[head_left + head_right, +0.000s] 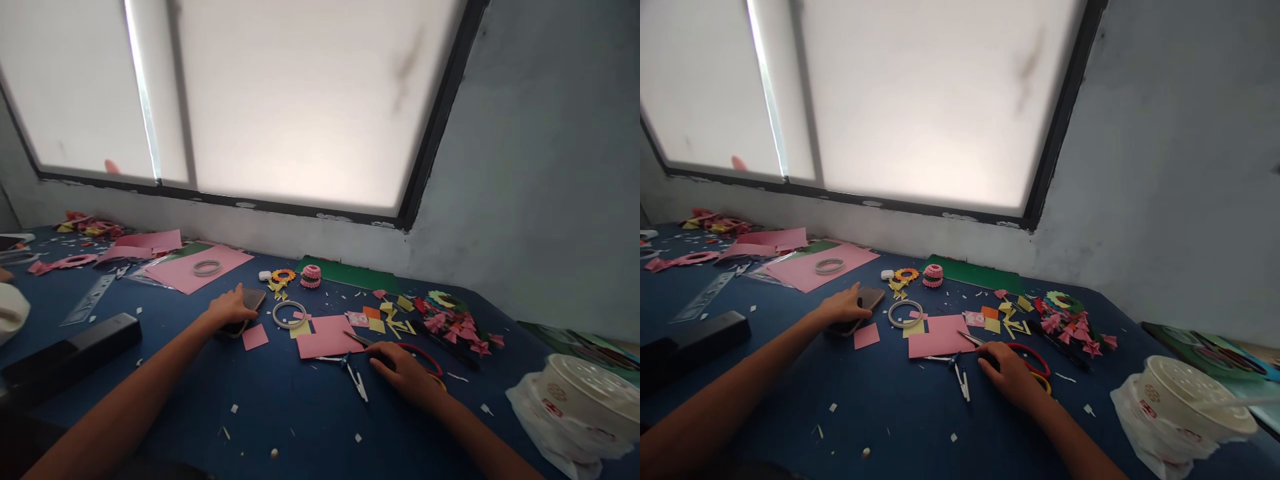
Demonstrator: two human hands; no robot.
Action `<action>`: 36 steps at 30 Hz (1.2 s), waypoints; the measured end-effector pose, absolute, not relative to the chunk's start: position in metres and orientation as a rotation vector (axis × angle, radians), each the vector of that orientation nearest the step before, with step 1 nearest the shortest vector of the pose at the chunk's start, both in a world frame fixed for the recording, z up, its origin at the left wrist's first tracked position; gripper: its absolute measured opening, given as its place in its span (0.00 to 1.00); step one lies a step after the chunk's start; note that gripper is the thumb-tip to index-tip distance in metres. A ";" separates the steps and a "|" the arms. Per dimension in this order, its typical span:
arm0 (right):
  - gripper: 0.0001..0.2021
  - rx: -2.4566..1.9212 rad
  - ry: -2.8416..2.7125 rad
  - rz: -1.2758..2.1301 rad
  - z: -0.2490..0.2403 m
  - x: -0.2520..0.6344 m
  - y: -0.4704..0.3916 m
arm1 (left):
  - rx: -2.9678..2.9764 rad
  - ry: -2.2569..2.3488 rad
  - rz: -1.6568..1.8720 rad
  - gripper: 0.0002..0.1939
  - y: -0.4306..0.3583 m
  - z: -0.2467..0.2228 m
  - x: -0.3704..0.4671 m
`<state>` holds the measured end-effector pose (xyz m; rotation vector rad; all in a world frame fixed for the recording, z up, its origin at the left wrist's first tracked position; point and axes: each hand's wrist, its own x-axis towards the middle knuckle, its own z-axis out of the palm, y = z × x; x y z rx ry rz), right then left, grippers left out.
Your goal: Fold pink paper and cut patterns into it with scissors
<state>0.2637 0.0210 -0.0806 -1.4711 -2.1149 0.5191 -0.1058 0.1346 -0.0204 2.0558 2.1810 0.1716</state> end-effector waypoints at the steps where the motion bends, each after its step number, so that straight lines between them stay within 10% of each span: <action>1: 0.14 -1.464 -2.119 0.515 -0.081 0.264 0.021 | 2.068 2.178 0.182 0.47 0.135 -0.021 -0.107; 15: 0.11 -1.362 -2.247 0.452 -0.073 0.265 0.016 | 2.759 1.109 0.317 0.15 0.115 -0.045 -0.050; 36: 0.11 -1.332 -2.261 0.413 -0.076 0.263 0.015 | 2.551 1.230 0.542 0.26 0.084 -0.048 -0.015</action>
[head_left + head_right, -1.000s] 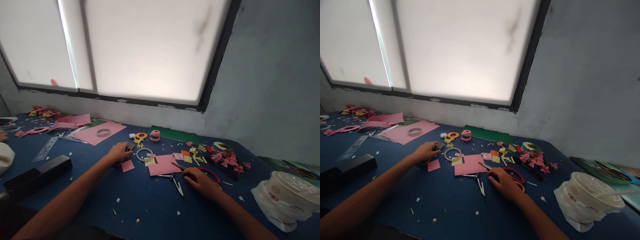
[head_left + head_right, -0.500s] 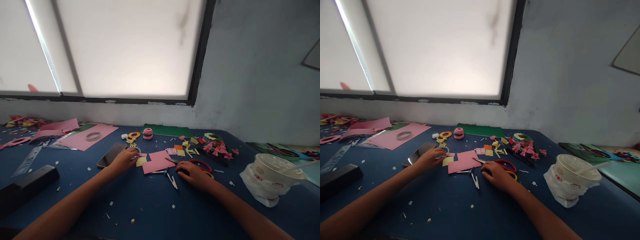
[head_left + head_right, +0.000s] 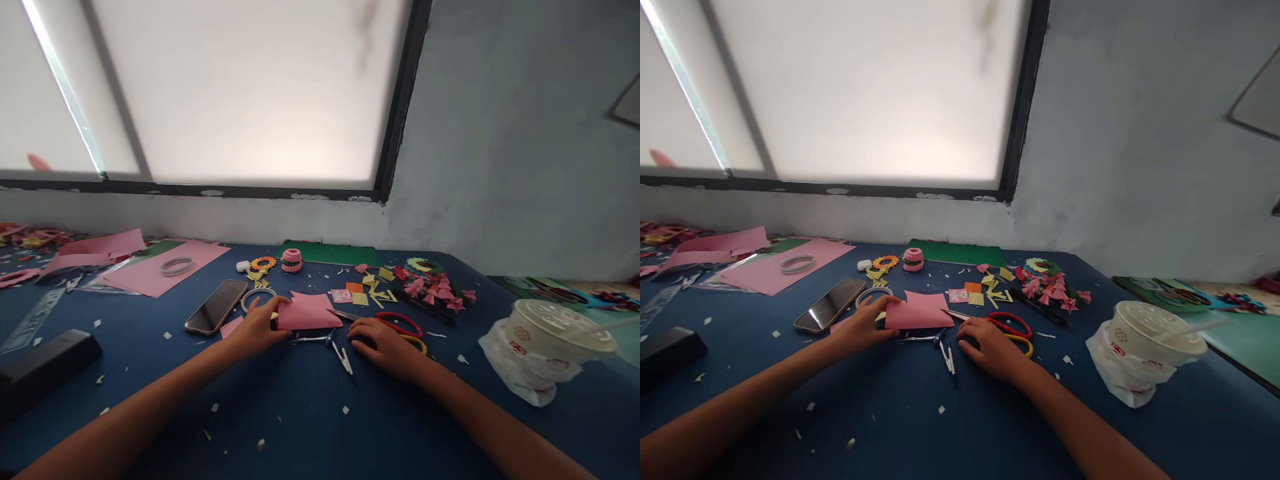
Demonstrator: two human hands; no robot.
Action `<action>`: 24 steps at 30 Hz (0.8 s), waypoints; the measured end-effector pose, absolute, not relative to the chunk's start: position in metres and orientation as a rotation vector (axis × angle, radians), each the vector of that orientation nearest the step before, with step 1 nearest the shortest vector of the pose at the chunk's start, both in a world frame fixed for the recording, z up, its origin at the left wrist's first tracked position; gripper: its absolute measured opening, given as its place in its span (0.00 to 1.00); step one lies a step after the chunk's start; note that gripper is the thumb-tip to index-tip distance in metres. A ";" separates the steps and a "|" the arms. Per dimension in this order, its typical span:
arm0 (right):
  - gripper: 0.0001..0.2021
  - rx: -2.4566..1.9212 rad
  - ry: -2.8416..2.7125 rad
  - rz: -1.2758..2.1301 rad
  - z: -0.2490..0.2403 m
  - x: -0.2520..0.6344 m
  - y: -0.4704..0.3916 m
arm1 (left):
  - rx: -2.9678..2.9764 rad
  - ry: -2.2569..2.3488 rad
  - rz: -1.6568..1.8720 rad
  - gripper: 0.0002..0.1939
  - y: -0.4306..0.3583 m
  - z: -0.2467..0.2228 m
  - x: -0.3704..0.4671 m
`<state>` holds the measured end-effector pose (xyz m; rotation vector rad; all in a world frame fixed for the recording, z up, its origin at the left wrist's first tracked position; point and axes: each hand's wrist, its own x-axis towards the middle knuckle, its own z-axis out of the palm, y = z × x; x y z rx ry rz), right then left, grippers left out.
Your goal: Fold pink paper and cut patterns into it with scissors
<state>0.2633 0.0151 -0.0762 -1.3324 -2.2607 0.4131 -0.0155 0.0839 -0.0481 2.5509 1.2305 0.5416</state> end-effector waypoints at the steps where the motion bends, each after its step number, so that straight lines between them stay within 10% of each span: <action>1: 0.11 -1.329 -2.249 0.419 -0.077 0.263 0.015 | 2.566 1.226 0.581 0.25 0.082 -0.044 -0.016; 16: 0.21 -1.140 -1.193 1.186 -0.074 0.235 0.008 | 2.923 0.706 0.995 0.23 0.041 -0.030 -0.013; 24: 0.18 -1.108 -1.256 1.232 -0.067 0.237 0.002 | 1.947 0.919 0.695 0.33 0.038 -0.021 -0.009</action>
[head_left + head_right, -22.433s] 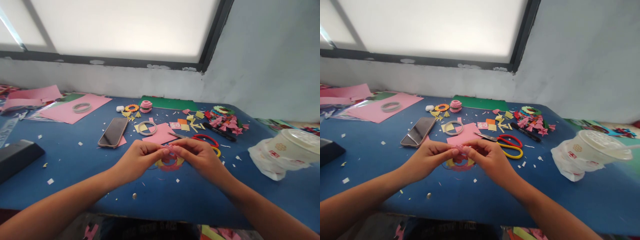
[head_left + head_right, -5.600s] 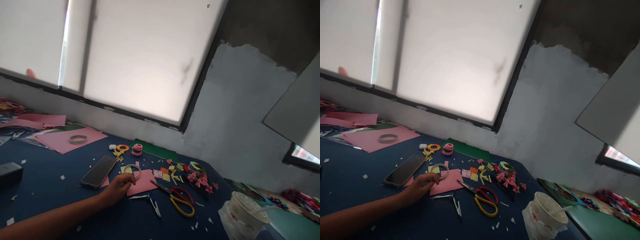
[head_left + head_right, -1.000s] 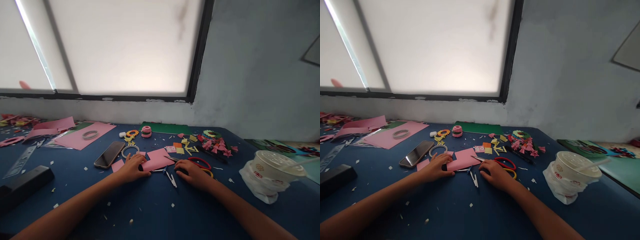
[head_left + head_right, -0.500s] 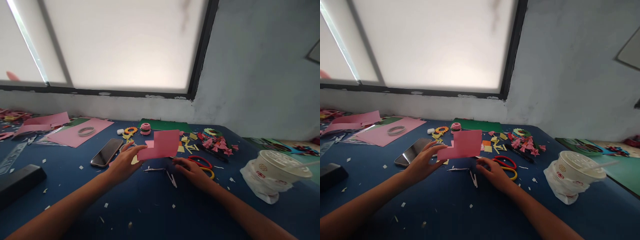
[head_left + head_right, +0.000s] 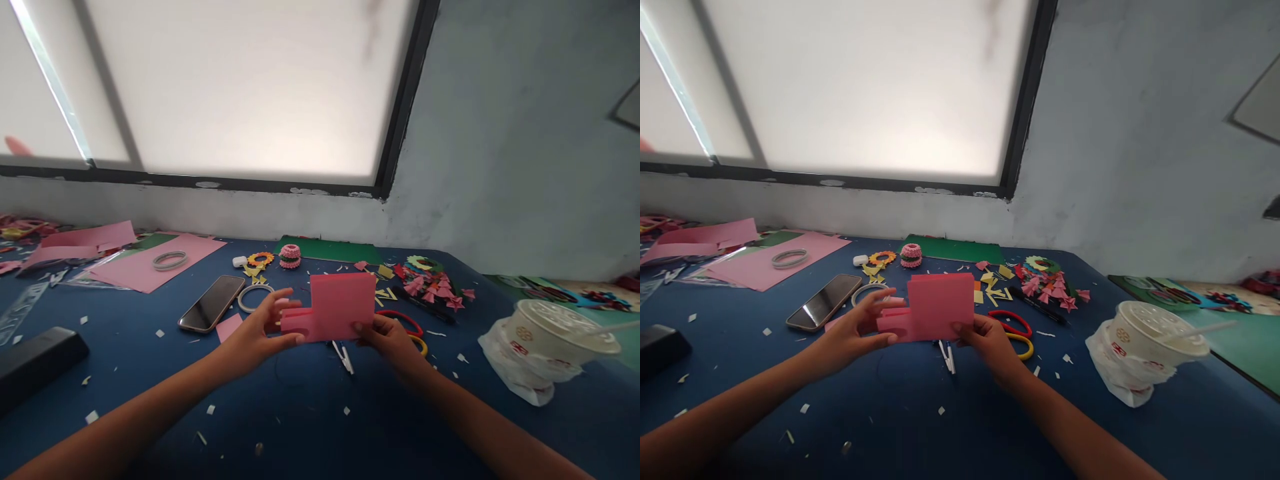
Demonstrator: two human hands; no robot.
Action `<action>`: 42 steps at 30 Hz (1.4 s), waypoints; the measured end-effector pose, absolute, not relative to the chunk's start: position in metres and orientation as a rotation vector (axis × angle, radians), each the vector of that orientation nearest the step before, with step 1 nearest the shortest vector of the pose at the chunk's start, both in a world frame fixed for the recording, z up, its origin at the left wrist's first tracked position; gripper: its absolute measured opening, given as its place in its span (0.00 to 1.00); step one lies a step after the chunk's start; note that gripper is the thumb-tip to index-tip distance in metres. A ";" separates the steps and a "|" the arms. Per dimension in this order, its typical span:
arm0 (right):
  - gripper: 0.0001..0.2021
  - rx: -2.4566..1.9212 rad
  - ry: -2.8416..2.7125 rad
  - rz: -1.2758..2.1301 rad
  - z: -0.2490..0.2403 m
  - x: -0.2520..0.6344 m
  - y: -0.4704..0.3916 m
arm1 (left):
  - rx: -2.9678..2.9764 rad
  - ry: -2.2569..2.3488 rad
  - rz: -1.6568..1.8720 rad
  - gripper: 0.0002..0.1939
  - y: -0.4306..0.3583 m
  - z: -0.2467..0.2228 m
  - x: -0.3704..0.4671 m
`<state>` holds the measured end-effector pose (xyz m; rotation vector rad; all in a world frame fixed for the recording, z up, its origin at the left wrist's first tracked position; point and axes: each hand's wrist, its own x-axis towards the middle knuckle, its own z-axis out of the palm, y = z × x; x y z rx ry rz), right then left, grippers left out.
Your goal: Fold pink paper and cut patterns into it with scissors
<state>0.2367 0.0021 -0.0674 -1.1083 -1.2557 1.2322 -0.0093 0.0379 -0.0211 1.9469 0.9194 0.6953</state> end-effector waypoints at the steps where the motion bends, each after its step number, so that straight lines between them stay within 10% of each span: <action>1: 0.18 -1.111 -1.273 1.257 -0.066 0.235 0.001 | 1.865 0.871 0.621 0.27 0.039 -0.020 -0.009; 20: 0.23 -1.075 -1.667 1.665 -0.057 0.218 -0.018 | 1.752 0.849 0.308 0.14 0.045 -0.025 -0.010; 42: 0.15 -1.178 -2.395 0.628 -0.070 0.217 -0.023 | 1.929 0.762 0.031 0.15 0.033 -0.030 -0.008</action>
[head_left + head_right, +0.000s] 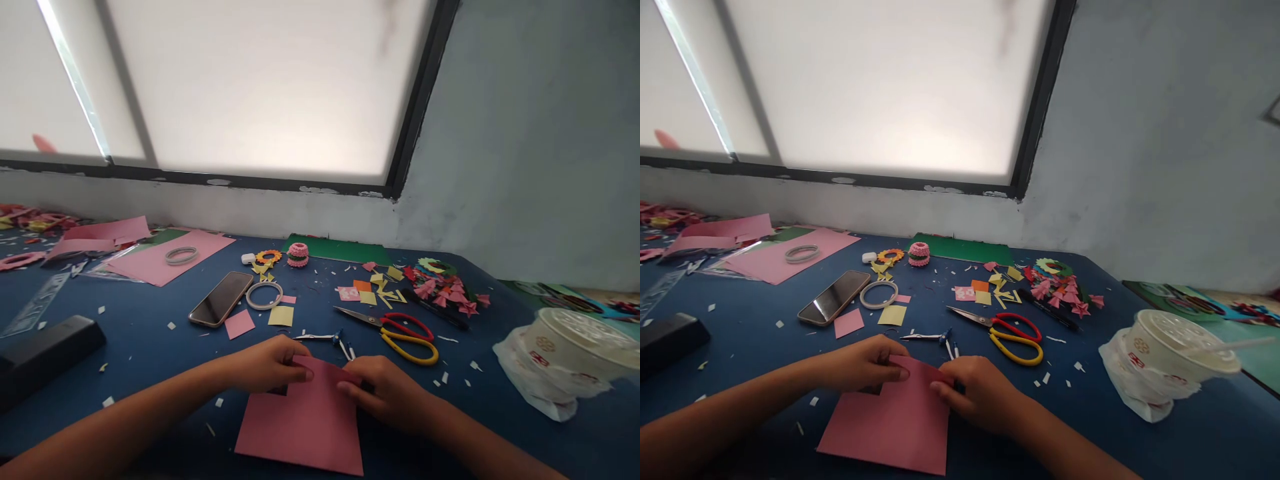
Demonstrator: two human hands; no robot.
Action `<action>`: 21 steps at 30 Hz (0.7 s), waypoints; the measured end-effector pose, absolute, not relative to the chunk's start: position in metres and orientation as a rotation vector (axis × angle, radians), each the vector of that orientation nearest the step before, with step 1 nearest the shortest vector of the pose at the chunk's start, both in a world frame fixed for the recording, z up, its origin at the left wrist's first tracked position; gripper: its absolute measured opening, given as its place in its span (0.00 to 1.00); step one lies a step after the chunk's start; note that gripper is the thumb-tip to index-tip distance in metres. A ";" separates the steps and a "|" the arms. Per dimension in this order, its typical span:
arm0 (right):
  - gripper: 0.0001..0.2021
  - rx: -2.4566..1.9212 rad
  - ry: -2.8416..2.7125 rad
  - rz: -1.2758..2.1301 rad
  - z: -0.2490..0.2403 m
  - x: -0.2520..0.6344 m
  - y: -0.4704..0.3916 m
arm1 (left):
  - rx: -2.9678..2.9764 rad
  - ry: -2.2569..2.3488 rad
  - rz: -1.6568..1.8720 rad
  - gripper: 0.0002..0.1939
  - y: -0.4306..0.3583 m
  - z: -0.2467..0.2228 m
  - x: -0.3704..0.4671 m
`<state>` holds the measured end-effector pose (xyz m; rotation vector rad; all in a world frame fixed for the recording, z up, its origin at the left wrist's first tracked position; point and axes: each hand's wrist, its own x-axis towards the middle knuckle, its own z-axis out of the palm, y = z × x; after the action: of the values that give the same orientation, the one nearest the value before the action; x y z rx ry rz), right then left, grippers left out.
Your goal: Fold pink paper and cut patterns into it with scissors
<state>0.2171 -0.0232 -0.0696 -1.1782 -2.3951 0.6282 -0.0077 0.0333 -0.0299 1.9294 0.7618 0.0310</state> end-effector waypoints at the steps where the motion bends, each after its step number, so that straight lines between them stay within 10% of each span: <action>1: 0.15 -1.185 -2.407 0.608 -0.070 0.218 -0.023 | 2.001 0.772 0.019 0.17 0.035 -0.027 -0.009; 10: 0.16 -1.357 -2.360 0.560 -0.072 0.224 -0.015 | 2.439 1.579 -0.014 0.24 0.097 -0.004 -0.079; 21: 0.19 -1.438 -2.228 0.467 -0.072 0.241 -0.003 | 2.456 1.525 -0.039 0.26 0.114 -0.012 -0.082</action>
<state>0.2408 -0.0031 -0.0723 -1.4377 -2.2282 0.4671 -0.0822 0.1139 -0.0118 2.4555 1.5253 -0.0395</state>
